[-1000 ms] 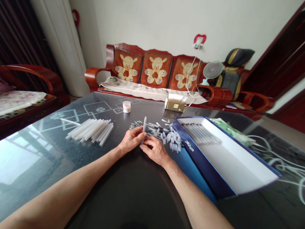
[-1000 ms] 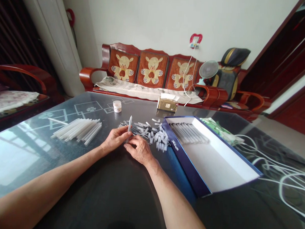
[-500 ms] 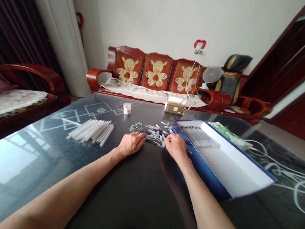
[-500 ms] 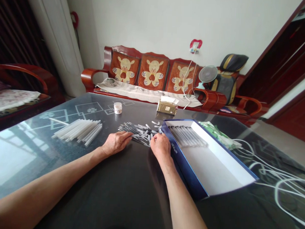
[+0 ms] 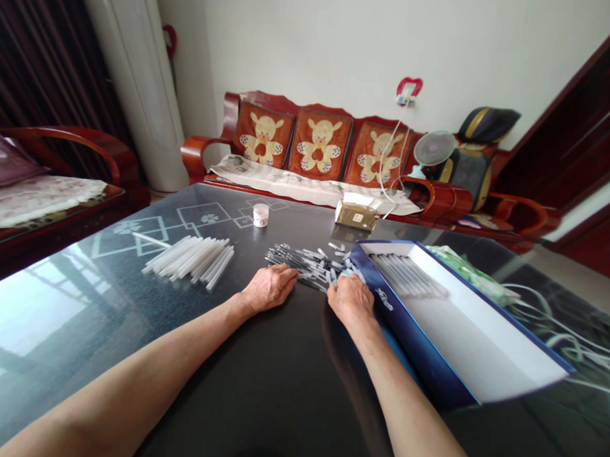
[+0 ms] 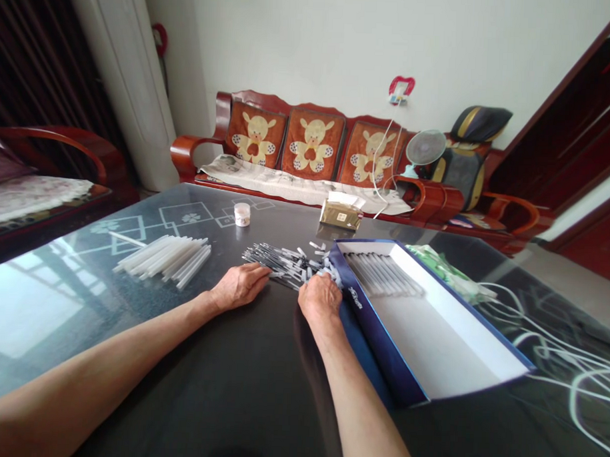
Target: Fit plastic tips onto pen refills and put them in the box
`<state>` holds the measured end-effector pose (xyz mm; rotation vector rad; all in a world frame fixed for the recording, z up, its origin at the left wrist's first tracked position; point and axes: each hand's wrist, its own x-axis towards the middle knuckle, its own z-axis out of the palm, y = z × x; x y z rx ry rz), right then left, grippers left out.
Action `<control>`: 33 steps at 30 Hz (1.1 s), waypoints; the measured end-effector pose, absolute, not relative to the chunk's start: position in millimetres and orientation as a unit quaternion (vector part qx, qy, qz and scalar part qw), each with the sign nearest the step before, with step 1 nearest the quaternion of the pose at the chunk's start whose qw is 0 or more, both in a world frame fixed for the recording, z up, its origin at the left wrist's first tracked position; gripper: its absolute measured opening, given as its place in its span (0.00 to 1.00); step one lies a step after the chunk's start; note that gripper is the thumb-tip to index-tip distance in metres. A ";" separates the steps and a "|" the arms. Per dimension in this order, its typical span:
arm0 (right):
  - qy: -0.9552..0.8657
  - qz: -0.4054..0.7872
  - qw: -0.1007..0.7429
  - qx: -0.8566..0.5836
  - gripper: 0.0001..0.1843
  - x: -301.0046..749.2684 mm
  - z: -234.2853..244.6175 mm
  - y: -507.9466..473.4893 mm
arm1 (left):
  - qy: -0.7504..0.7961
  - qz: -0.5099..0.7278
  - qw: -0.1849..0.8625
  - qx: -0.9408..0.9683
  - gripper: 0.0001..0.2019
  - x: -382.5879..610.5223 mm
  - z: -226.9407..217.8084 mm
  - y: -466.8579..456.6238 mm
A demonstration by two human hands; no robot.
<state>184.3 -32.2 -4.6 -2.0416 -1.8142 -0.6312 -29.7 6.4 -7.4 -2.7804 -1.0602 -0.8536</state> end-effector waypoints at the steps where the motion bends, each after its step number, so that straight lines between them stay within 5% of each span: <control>1: -0.640 -0.208 0.159 -0.723 0.11 184.0 -2.7 -32.6 | -0.340 -0.273 0.021 -0.900 0.14 -29.8 -7.4 6.6; 6: -0.614 -0.131 0.159 -0.762 0.11 182.4 16.9 -38.8 | -0.336 -0.279 0.015 -0.899 0.14 -30.7 -9.0 7.5; 12: -0.687 -0.095 0.401 -0.599 0.09 170.8 13.5 -37.1 | -0.342 -0.323 -0.005 -0.882 0.17 -31.6 -10.9 8.2; 16: -0.692 -0.013 0.484 -0.536 0.06 156.9 -6.7 -34.0 | -0.343 -0.360 -0.007 -0.868 0.16 -32.1 -9.1 6.9; 33: -0.696 0.052 0.518 -0.494 0.10 157.6 -11.8 -32.5 | -0.349 -0.319 0.025 -0.881 0.15 -31.0 -11.4 9.9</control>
